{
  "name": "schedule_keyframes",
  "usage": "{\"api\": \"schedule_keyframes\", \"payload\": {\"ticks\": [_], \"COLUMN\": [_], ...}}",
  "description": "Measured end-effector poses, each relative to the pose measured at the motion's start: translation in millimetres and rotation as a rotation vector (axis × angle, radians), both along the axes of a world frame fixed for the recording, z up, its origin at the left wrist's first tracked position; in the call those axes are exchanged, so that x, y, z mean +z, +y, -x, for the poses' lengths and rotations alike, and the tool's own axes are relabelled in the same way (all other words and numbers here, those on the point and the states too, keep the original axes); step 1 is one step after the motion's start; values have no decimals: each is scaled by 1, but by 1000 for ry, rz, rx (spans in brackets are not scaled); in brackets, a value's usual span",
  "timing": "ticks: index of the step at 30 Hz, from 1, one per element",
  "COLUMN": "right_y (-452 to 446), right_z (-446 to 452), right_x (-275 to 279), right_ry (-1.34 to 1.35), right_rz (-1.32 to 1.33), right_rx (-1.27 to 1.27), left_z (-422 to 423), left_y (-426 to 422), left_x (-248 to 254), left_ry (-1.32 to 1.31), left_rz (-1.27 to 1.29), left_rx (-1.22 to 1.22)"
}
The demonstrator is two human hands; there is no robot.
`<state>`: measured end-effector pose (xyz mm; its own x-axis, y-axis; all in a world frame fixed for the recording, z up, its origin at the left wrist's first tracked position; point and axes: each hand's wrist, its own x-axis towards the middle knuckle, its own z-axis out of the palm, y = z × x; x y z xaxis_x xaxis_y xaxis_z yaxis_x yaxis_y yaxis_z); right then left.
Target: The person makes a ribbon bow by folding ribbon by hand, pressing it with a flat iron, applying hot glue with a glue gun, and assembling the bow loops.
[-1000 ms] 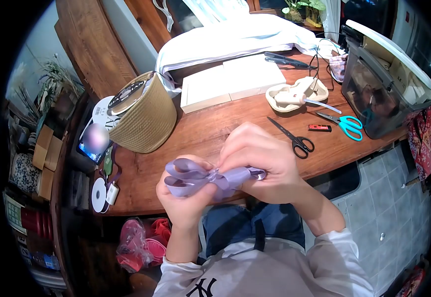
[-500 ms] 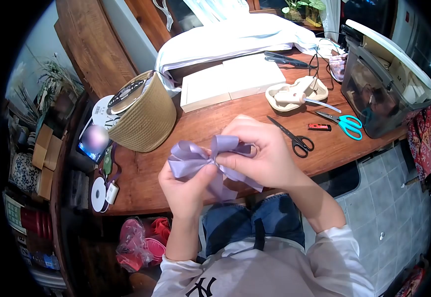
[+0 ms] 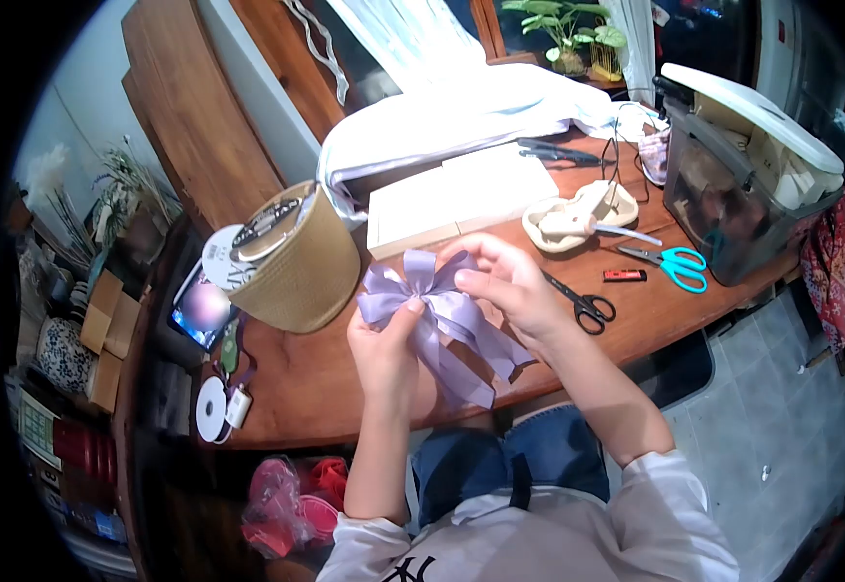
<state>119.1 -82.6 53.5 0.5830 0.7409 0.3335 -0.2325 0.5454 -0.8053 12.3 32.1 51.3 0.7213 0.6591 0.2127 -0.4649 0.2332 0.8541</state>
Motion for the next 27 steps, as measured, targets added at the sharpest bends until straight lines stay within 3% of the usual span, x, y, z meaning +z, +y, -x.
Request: {"api": "schedule_keyframes", "payload": {"ticks": [4,7,14,19,27], "right_y": [-2,5,1,-3,-3], "right_z": [1,4,12,12,11], "right_x": [1,1,6,8,25], "right_ry": [-138,-443,-602,-529,-229], "right_rz": [50,106,158,174,279], "right_rx": [-38,-300,-412,-336,-119], "left_z": [-4,-6,3,9,3], "left_y": [1,-1,-5,-4,-3], "left_x": [6,4,6,11,15], "left_ry": [11,42,103,113,79], "left_rz": [-5,-59,-172,-288,-157], "left_rx": [-22,-14,24,19,-15]}}
